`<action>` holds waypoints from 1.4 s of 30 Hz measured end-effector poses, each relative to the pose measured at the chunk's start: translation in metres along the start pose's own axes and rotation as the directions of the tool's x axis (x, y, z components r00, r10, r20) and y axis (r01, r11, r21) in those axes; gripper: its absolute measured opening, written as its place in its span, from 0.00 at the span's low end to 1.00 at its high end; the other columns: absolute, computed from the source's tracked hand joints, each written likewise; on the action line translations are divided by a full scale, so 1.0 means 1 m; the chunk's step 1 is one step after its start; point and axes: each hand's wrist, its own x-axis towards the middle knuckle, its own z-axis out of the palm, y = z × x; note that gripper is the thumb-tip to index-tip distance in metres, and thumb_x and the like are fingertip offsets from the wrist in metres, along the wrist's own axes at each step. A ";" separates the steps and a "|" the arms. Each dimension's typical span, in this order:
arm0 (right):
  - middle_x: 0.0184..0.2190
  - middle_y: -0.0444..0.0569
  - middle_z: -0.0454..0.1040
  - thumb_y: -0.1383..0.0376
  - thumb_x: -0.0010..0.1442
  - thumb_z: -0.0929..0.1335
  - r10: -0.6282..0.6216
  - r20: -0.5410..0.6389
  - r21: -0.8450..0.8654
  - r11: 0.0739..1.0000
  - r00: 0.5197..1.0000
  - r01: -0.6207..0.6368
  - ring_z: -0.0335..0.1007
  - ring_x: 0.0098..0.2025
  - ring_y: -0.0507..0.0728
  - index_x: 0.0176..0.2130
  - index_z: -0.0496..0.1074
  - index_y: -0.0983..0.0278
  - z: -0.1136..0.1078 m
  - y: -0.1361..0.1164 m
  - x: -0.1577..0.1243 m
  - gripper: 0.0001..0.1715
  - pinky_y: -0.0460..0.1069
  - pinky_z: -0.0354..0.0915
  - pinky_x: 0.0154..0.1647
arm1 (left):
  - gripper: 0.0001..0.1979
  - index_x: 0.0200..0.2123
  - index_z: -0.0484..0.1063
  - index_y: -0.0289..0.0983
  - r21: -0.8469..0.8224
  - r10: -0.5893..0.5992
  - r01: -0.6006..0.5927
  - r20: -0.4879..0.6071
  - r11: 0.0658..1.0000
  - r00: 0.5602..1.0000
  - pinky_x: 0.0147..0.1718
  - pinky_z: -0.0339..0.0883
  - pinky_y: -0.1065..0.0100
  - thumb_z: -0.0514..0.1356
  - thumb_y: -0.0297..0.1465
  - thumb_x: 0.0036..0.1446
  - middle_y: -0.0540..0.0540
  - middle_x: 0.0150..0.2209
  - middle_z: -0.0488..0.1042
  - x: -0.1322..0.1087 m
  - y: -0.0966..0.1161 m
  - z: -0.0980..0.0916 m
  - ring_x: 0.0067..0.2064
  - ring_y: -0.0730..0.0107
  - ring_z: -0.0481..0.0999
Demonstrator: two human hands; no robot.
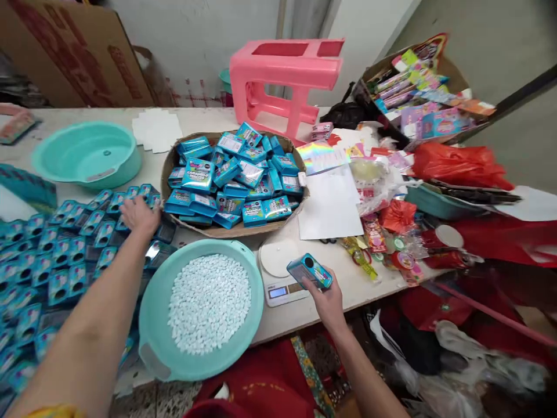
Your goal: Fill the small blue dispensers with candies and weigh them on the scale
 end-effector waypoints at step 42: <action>0.41 0.49 0.72 0.63 0.54 0.69 -0.286 0.606 -0.103 0.897 0.742 0.430 0.69 0.44 0.59 0.44 0.68 0.61 0.135 -0.009 -0.092 0.17 0.53 0.64 0.46 | 0.11 0.29 0.65 0.36 -0.805 -0.097 0.591 0.594 -0.058 0.799 0.27 0.67 0.72 0.62 0.37 0.48 0.52 0.28 0.70 -0.257 0.070 -0.090 0.26 0.75 0.72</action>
